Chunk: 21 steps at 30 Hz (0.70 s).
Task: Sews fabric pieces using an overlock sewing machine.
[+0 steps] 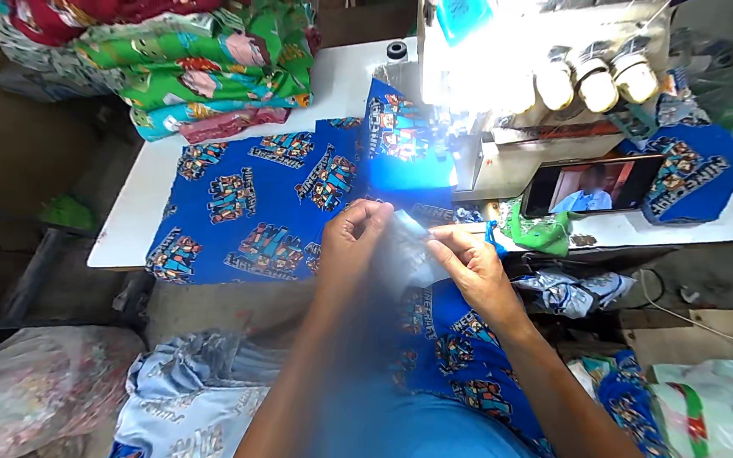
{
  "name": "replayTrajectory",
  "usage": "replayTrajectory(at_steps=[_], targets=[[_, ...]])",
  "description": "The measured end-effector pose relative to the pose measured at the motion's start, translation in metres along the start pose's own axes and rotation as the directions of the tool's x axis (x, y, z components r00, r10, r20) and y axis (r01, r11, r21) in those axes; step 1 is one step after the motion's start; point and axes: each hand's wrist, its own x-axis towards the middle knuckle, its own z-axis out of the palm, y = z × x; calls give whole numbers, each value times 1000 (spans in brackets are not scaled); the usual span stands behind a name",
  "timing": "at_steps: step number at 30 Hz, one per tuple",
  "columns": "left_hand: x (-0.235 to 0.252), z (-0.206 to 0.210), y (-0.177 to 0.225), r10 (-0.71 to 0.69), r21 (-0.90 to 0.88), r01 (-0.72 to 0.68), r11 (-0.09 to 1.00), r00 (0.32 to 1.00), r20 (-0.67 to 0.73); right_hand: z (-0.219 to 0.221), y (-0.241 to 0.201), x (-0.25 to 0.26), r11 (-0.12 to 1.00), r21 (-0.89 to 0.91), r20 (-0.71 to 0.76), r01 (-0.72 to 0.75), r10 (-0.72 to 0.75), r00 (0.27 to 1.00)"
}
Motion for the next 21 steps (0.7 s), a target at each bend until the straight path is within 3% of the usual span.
replayTrajectory(at_steps=[2,4,7,10,13,17,21], targets=[[1,2,5,67,87,-65,994,997,-25,3,3,-6,999,-31,-3,10,-10,1000],[8,2,13,242,216,-239,947,970,14,8,4,-14,998,-13,-13,65,-65,998],[39,2,29,506,355,-544,760,839,201,17,4,-17,986,1,-159,164,-162,974],[90,10,22,588,340,-678,652,735,337,14,14,0,975,-166,-341,149,-199,919],[120,17,2,593,260,-696,670,712,376,6,28,17,976,-180,-355,121,-179,917],[105,11,5,506,362,-630,687,773,383,2,31,20,996,44,-304,82,-65,951],[102,9,11,437,420,-566,710,821,368,1,31,20,989,118,-299,92,-52,953]])
